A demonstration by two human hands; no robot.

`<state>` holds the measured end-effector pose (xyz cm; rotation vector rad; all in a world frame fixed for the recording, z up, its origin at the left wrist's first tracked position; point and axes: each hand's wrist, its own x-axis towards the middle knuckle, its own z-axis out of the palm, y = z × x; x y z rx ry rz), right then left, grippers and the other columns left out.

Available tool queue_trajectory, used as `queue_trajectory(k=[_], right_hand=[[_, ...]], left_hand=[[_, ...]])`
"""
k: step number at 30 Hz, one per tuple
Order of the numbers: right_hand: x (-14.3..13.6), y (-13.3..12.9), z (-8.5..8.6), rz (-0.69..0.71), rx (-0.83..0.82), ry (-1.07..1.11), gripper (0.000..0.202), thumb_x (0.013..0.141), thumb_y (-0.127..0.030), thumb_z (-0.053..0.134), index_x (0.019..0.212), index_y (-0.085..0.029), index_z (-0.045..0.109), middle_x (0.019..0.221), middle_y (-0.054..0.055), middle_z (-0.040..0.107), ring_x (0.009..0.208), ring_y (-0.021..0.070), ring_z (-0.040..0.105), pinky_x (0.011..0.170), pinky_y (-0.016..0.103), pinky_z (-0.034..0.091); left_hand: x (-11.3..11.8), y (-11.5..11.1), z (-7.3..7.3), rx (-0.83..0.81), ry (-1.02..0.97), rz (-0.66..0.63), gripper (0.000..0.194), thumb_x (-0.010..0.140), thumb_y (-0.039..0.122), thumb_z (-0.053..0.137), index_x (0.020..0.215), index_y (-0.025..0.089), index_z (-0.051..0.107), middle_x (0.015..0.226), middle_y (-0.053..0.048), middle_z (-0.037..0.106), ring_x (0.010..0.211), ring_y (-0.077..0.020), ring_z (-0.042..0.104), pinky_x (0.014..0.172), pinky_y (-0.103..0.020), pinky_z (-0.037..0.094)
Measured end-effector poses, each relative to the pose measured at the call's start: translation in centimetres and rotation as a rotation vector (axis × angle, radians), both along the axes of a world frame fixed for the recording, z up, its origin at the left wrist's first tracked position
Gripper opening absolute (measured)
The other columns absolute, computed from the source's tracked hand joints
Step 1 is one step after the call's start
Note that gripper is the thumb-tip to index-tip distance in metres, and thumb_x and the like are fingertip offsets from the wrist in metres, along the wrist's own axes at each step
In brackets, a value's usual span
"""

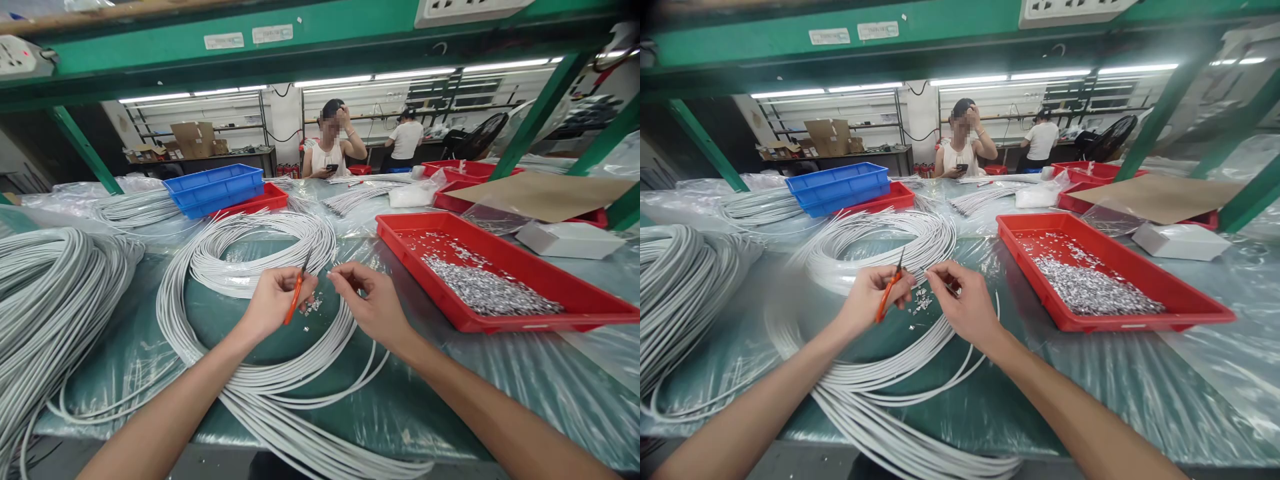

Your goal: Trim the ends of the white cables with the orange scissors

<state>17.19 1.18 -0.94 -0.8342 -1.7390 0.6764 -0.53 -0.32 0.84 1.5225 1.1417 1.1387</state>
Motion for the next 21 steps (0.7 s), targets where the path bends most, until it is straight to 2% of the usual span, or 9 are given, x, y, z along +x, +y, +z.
queue_trajectory(k=[4, 8, 12, 17, 21], right_hand=[[-0.31, -0.52, -0.2, 0.081, 0.007, -0.053, 0.016, 0.093, -0.027, 0.056, 0.084, -0.017, 0.065, 0.071, 0.0, 0.059, 0.061, 0.0104, 0.048, 0.054, 0.023, 0.037], [-0.37, -0.62, -0.37, 0.085, 0.021, -0.069, 0.016, 0.093, -0.026, 0.056, 0.084, -0.017, 0.065, 0.073, 0.001, 0.061, 0.064, 0.0114, 0.051, 0.057, 0.024, 0.039], [-0.23, -0.46, -0.29, 0.089, 0.005, -0.064, 0.02, 0.094, -0.026, 0.053, 0.079, -0.017, 0.063, 0.067, 0.0, 0.056, 0.062, 0.0113, 0.049, 0.058, 0.025, 0.038], [-0.2, -0.32, -0.34, 0.201, -0.088, 0.052, 0.021, 0.094, -0.027, 0.052, 0.079, -0.017, 0.063, 0.065, -0.001, 0.051, 0.06, 0.0106, 0.046, 0.055, 0.025, 0.037], [-0.3, -0.14, -0.45, 0.301, -0.19, 0.18, 0.022, 0.092, -0.032, 0.056, 0.079, -0.016, 0.063, 0.061, -0.002, 0.048, 0.055, 0.0096, 0.042, 0.05, 0.024, 0.034]], left_hand=[[-0.28, -0.12, 0.46, 0.067, -0.119, -0.01, 0.02, 0.075, 0.031, 0.074, 0.072, 0.013, 0.065, 0.061, 0.002, 0.064, 0.05, -0.0073, 0.056, 0.052, -0.018, 0.045], [-0.35, -0.12, 0.47, 0.025, -0.134, -0.048, 0.022, 0.072, 0.03, 0.078, 0.071, 0.013, 0.065, 0.057, 0.002, 0.063, 0.046, -0.0073, 0.055, 0.048, -0.018, 0.043], [-0.31, 0.05, 0.24, 0.0, -0.14, -0.101, 0.024, 0.076, 0.031, 0.075, 0.066, 0.013, 0.062, 0.056, 0.002, 0.062, 0.045, -0.0069, 0.054, 0.047, -0.018, 0.041], [-0.04, 0.21, -0.01, -0.001, -0.186, -0.2, 0.036, 0.084, 0.034, 0.068, 0.057, 0.013, 0.057, 0.053, 0.002, 0.056, 0.046, -0.0067, 0.051, 0.049, -0.02, 0.038], [0.47, -0.01, -0.29, -0.103, -0.326, -0.215, 0.039, 0.087, 0.035, 0.064, 0.057, 0.013, 0.054, 0.049, 0.003, 0.052, 0.045, -0.0062, 0.048, 0.051, -0.021, 0.036]])
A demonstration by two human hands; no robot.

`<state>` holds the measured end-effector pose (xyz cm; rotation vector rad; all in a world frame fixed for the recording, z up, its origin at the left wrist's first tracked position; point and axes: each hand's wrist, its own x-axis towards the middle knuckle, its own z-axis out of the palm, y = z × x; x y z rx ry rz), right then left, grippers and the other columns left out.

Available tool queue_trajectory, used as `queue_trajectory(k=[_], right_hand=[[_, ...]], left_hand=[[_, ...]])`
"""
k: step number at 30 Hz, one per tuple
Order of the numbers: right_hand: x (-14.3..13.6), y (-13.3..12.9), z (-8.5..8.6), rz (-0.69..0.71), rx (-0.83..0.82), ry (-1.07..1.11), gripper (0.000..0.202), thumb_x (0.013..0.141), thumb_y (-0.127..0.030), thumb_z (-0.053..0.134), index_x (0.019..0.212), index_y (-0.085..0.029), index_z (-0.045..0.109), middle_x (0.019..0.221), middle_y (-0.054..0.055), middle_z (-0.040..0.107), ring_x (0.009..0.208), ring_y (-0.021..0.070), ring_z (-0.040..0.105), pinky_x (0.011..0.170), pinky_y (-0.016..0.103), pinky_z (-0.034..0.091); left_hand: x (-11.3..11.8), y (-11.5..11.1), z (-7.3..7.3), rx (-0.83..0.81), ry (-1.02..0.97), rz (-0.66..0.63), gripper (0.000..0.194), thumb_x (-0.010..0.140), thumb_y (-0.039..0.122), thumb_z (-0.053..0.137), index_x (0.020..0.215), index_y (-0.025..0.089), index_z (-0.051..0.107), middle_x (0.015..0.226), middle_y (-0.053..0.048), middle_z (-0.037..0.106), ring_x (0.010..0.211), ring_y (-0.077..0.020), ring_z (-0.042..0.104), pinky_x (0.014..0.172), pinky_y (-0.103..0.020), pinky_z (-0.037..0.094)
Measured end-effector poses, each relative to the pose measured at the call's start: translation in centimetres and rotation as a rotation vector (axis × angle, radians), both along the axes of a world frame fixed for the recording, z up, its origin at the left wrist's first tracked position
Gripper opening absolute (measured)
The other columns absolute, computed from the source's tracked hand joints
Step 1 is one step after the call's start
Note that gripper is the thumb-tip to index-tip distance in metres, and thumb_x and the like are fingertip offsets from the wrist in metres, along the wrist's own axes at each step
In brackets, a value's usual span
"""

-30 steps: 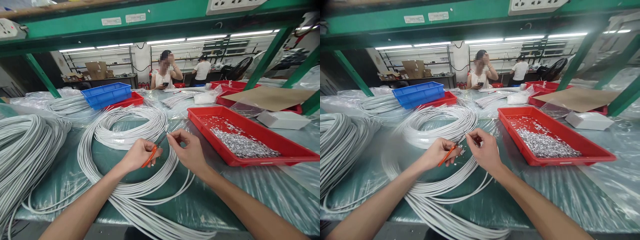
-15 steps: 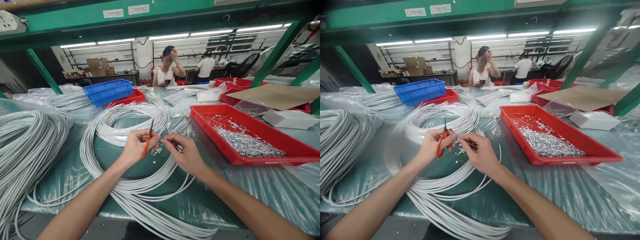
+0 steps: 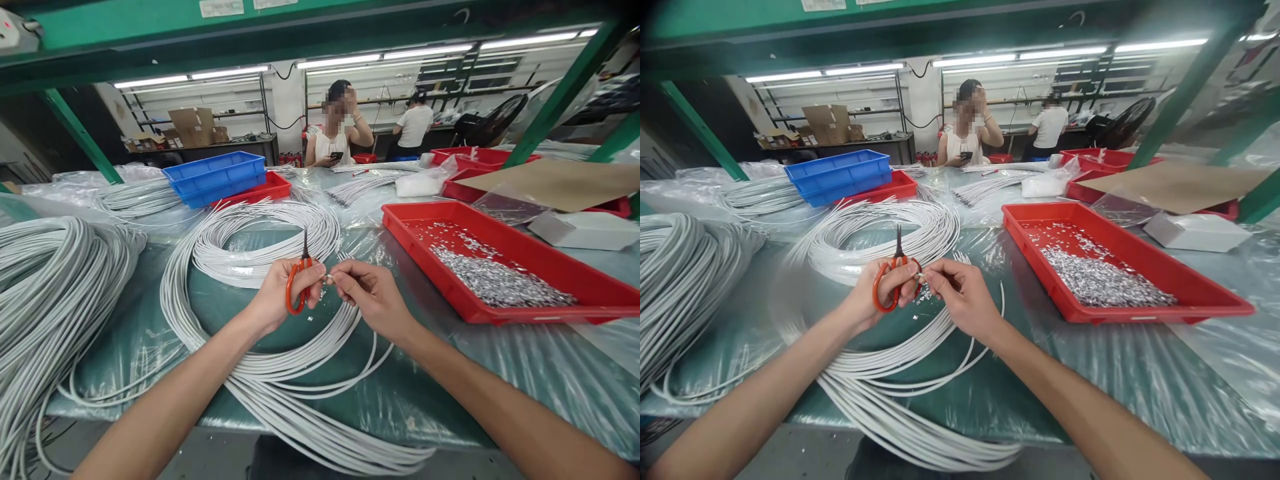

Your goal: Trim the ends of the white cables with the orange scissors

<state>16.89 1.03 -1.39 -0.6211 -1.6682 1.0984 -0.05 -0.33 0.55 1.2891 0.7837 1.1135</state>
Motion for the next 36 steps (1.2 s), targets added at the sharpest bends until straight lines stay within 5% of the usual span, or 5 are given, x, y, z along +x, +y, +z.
queue_trajectory(k=[9, 18, 23, 32, 36], right_hand=[[-0.1, 0.2, 0.3, 0.103, -0.164, 0.028, 0.032, 0.088, -0.046, 0.062, 0.077, -0.016, 0.061, 0.055, -0.004, 0.045, 0.05, 0.0089, 0.038, 0.046, 0.024, 0.032], [-0.1, 0.8, -0.5, -0.111, 0.023, -0.213, 0.032, 0.092, -0.043, 0.052, 0.077, -0.016, 0.06, 0.061, -0.002, 0.045, 0.055, 0.0107, 0.039, 0.05, 0.025, 0.031], [0.3, 1.0, 0.0, -0.098, 0.03, -0.304, 0.031, 0.091, -0.038, 0.051, 0.075, -0.015, 0.063, 0.064, 0.001, 0.053, 0.058, 0.0121, 0.042, 0.053, 0.025, 0.031], [1.6, 1.3, 0.8, 0.21, -0.067, -0.466, 0.032, 0.088, -0.036, 0.056, 0.068, -0.013, 0.065, 0.052, -0.004, 0.047, 0.046, 0.0075, 0.031, 0.046, 0.023, 0.024], [1.7, 1.6, -0.1, 0.236, -0.077, -0.475, 0.028, 0.087, -0.033, 0.056, 0.071, -0.014, 0.067, 0.063, 0.001, 0.062, 0.051, 0.0101, 0.044, 0.048, 0.023, 0.03]], left_hand=[[0.1, -0.2, 0.0, -0.06, -0.044, -0.002, 0.043, 0.085, 0.038, 0.065, 0.053, 0.013, 0.052, 0.048, 0.003, 0.05, 0.045, -0.0054, 0.046, 0.052, -0.021, 0.036], [-0.6, 0.4, 0.2, 0.078, 0.25, 0.162, 0.026, 0.074, 0.037, 0.074, 0.07, 0.013, 0.064, 0.053, 0.003, 0.057, 0.046, -0.0073, 0.05, 0.048, -0.02, 0.04], [-1.4, 0.4, 0.2, 0.195, 0.403, 0.083, 0.017, 0.075, 0.026, 0.07, 0.067, 0.012, 0.064, 0.058, 0.001, 0.059, 0.051, -0.0073, 0.051, 0.052, -0.02, 0.042], [-1.9, 0.4, 0.4, 0.146, 0.587, -0.171, 0.01, 0.072, 0.018, 0.061, 0.067, 0.011, 0.067, 0.058, -0.001, 0.06, 0.05, -0.0075, 0.05, 0.048, -0.019, 0.042], [-1.9, 0.4, 0.5, 0.144, 0.64, -0.24, 0.008, 0.069, 0.013, 0.056, 0.064, 0.012, 0.063, 0.055, 0.002, 0.055, 0.049, -0.0063, 0.046, 0.046, -0.017, 0.036]])
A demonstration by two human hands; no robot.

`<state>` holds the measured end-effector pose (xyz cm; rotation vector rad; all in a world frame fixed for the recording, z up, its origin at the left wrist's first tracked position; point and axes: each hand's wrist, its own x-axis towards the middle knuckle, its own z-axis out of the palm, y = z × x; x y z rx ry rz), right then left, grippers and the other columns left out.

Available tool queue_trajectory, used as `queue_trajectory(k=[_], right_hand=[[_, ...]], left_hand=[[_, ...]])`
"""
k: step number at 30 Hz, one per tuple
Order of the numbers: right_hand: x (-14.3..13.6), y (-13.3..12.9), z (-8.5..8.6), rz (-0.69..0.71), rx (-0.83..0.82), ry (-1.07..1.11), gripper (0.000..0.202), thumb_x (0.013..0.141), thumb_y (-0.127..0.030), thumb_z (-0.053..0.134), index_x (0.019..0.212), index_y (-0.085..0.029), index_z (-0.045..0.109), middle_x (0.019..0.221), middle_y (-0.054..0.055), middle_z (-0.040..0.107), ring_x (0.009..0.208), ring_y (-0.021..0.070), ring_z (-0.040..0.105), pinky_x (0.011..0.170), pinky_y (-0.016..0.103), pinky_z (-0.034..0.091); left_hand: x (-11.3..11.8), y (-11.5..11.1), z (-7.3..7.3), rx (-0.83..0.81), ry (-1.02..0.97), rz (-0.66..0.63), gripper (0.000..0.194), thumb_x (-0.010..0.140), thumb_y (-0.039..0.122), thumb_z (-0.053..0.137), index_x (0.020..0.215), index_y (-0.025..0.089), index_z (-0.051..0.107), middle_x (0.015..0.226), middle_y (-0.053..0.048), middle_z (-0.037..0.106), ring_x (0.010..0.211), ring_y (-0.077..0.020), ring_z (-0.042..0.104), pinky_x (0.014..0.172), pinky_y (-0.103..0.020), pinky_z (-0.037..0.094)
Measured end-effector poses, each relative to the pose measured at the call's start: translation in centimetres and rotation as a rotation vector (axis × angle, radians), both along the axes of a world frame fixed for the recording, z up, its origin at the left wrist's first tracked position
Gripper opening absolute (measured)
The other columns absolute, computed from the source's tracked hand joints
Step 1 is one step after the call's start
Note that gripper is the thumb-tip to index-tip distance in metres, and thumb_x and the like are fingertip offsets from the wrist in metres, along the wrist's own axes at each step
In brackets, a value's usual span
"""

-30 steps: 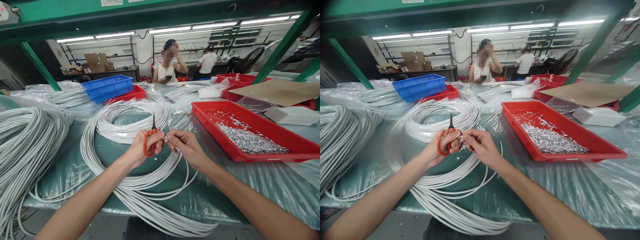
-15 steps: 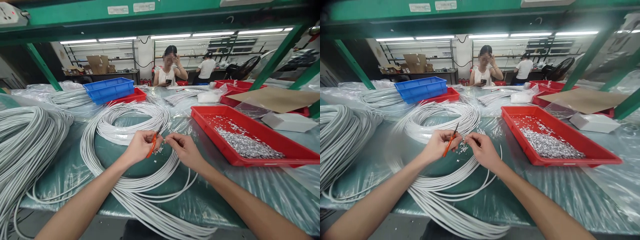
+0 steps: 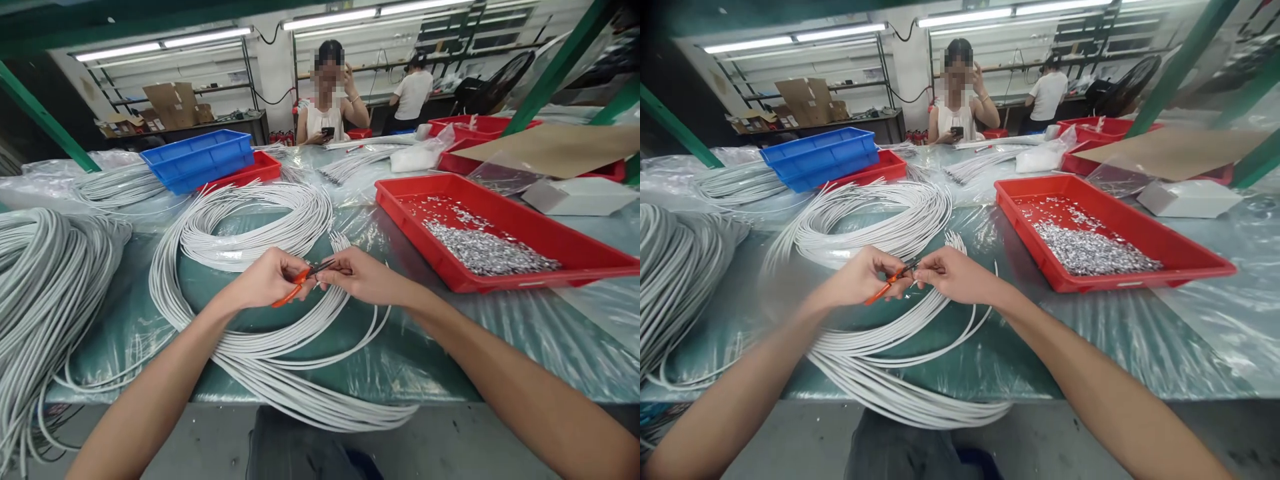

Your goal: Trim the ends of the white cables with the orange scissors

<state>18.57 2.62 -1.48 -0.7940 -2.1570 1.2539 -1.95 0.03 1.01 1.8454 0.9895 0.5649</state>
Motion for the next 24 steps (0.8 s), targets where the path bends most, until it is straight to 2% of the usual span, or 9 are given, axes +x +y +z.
queue_trajectory(k=[4, 10, 16, 24], right_hand=[[-0.3, -0.3, -0.4, -0.094, 0.073, -0.01, 0.022, 0.085, -0.029, 0.059, 0.07, -0.016, 0.069, 0.06, 0.001, 0.062, 0.053, 0.0124, 0.05, 0.049, 0.024, 0.035], [-0.9, -1.3, 0.1, -0.205, 0.163, -0.079, 0.022, 0.083, -0.021, 0.056, 0.064, -0.016, 0.066, 0.052, -0.002, 0.054, 0.045, 0.0097, 0.042, 0.045, 0.023, 0.028], [-1.1, -1.4, 0.0, -0.224, 0.188, -0.131, 0.03, 0.089, -0.028, 0.051, 0.069, -0.015, 0.069, 0.058, 0.0, 0.06, 0.047, 0.0097, 0.041, 0.047, 0.025, 0.027], [-1.0, -1.6, 0.5, -0.203, 0.236, -0.082, 0.028, 0.09, -0.028, 0.051, 0.072, -0.015, 0.068, 0.058, -0.001, 0.056, 0.049, 0.0089, 0.039, 0.049, 0.024, 0.029]], left_hand=[[0.1, -0.1, 0.2, -0.017, 0.037, 0.02, 0.009, 0.066, 0.013, 0.053, 0.059, 0.013, 0.058, 0.052, 0.003, 0.051, 0.048, -0.0056, 0.041, 0.043, -0.017, 0.03], [0.1, -0.3, 0.4, -0.011, 0.036, 0.05, 0.009, 0.063, 0.011, 0.051, 0.055, 0.014, 0.055, 0.051, 0.004, 0.05, 0.048, -0.0058, 0.042, 0.044, -0.017, 0.03], [0.2, -0.3, 0.4, -0.05, -0.001, 0.096, 0.008, 0.062, 0.011, 0.052, 0.055, 0.013, 0.057, 0.051, 0.003, 0.052, 0.048, -0.0064, 0.044, 0.044, -0.018, 0.032], [0.1, -0.1, 0.3, -0.093, -0.087, 0.103, 0.012, 0.063, 0.01, 0.056, 0.052, 0.014, 0.054, 0.049, 0.004, 0.051, 0.047, -0.0057, 0.044, 0.045, -0.018, 0.037]])
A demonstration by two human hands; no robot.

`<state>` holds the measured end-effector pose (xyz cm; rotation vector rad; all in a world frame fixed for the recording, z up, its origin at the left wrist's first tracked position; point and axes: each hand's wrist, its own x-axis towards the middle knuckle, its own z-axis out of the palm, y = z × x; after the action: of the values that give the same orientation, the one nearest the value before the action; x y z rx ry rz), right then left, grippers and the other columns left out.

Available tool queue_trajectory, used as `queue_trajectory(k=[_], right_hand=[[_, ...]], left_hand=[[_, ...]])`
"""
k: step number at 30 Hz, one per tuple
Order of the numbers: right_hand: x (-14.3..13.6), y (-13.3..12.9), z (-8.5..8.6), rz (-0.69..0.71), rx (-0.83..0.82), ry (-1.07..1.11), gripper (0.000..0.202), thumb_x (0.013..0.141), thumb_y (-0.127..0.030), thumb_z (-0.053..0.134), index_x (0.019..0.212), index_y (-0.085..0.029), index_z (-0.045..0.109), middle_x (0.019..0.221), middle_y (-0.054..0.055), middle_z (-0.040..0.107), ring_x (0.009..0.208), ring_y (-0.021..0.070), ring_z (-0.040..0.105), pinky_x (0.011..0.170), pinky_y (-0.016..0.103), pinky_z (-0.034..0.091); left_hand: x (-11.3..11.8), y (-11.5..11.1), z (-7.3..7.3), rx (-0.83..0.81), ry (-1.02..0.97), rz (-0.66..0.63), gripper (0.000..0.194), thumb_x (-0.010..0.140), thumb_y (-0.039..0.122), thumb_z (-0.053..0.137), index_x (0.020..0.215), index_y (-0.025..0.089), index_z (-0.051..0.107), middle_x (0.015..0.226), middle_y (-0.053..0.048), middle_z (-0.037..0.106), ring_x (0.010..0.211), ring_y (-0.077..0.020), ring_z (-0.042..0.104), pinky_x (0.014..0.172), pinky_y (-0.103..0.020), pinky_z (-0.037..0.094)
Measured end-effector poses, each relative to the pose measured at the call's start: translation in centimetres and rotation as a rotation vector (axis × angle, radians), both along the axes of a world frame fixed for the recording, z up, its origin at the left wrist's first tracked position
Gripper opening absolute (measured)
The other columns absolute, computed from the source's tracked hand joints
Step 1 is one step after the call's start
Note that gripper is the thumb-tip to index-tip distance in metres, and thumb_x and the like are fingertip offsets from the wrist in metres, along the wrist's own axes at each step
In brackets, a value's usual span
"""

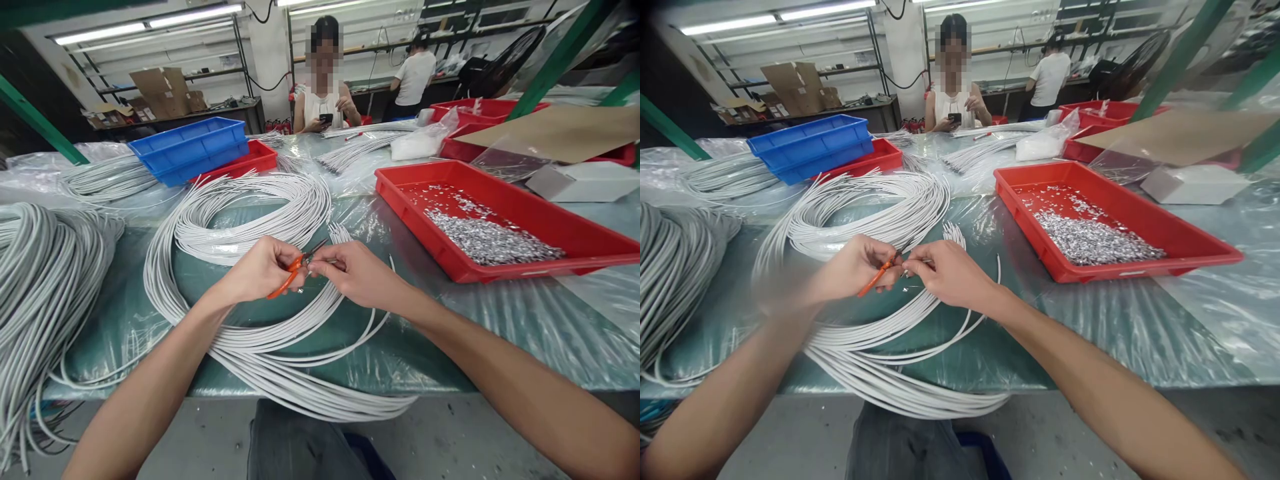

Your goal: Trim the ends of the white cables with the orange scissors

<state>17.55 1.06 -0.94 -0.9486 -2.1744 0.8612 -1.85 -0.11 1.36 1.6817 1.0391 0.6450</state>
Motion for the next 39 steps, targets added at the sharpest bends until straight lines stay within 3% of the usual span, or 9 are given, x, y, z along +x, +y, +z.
queue_trajectory(k=[8, 13, 15, 18, 21, 27, 32, 39], right_hand=[[0.3, 0.1, 0.1, 0.065, -0.019, 0.018, 0.027, 0.09, -0.028, 0.052, 0.073, -0.016, 0.068, 0.055, -0.004, 0.047, 0.048, 0.0081, 0.033, 0.049, 0.024, 0.026], [0.6, 0.5, 0.4, 0.097, -0.013, 0.096, 0.027, 0.092, -0.032, 0.052, 0.076, -0.015, 0.066, 0.065, -0.001, 0.055, 0.057, 0.0102, 0.041, 0.055, 0.024, 0.032], [0.6, 0.7, 0.3, 0.062, 0.018, 0.149, 0.027, 0.093, -0.033, 0.052, 0.077, -0.015, 0.065, 0.067, 0.0, 0.056, 0.061, 0.011, 0.044, 0.057, 0.024, 0.034], [0.3, 1.1, -0.1, -0.048, 0.016, 0.246, 0.027, 0.093, -0.036, 0.052, 0.078, -0.016, 0.063, 0.06, -0.004, 0.044, 0.055, 0.0096, 0.037, 0.052, 0.024, 0.03], [0.0, 1.4, -0.5, -0.068, -0.128, 0.43, 0.03, 0.093, -0.043, 0.052, 0.081, -0.016, 0.058, 0.056, -0.006, 0.036, 0.048, 0.0079, 0.032, 0.045, 0.023, 0.024], [0.0, 1.1, 0.2, 0.001, -0.429, 0.719, 0.033, 0.088, -0.05, 0.061, 0.082, -0.019, 0.051, 0.057, -0.01, 0.025, 0.045, 0.0052, 0.018, 0.041, 0.021, 0.017], [0.0, 0.8, 0.4, 0.053, -0.492, 0.714, 0.038, 0.085, -0.052, 0.063, 0.075, -0.018, 0.05, 0.053, -0.011, 0.022, 0.044, 0.0044, 0.015, 0.041, 0.021, 0.014], [-0.4, 0.6, 0.0, 0.074, -0.476, 0.575, 0.041, 0.085, -0.055, 0.06, 0.071, -0.017, 0.052, 0.049, -0.01, 0.027, 0.043, 0.0049, 0.018, 0.04, 0.021, 0.016]], left_hand=[[0.0, 0.1, 0.0, 0.0, -0.015, -0.008, 0.015, 0.066, 0.011, 0.059, 0.053, 0.014, 0.052, 0.047, 0.006, 0.047, 0.045, -0.0041, 0.04, 0.045, -0.017, 0.037], [0.1, -0.1, 0.5, 0.024, -0.029, 0.046, 0.009, 0.069, 0.015, 0.061, 0.06, 0.014, 0.06, 0.05, 0.004, 0.054, 0.043, -0.0056, 0.047, 0.041, -0.016, 0.035], [0.2, 0.0, 0.4, 0.06, -0.056, 0.109, 0.013, 0.071, 0.018, 0.062, 0.059, 0.014, 0.059, 0.05, 0.003, 0.054, 0.043, -0.0053, 0.047, 0.042, -0.017, 0.036], [0.3, 0.4, -0.1, 0.137, -0.091, 0.265, 0.011, 0.072, 0.023, 0.064, 0.066, 0.014, 0.062, 0.053, 0.003, 0.056, 0.045, -0.0063, 0.048, 0.046, -0.018, 0.039], [0.5, 0.7, -0.7, 0.22, -0.084, 0.342, 0.015, 0.073, 0.028, 0.066, 0.069, 0.013, 0.063, 0.058, 0.002, 0.057, 0.05, -0.0077, 0.049, 0.049, -0.02, 0.039], [0.8, 0.4, -1.5, 0.3, 0.094, 0.251, 0.026, 0.078, 0.036, 0.062, 0.066, 0.013, 0.059, 0.058, 0.002, 0.051, 0.055, -0.0082, 0.042, 0.051, -0.021, 0.034], [0.9, 0.2, -1.5, 0.367, 0.108, 0.271, 0.03, 0.081, 0.037, 0.06, 0.064, 0.013, 0.058, 0.057, 0.002, 0.049, 0.055, -0.0082, 0.042, 0.052, -0.021, 0.034], [1.0, -0.3, -1.0, 0.41, -0.141, 0.335, 0.021, 0.078, 0.034, 0.07, 0.081, 0.013, 0.069, 0.066, -0.001, 0.063, 0.056, -0.0098, 0.055, 0.056, -0.022, 0.045]])
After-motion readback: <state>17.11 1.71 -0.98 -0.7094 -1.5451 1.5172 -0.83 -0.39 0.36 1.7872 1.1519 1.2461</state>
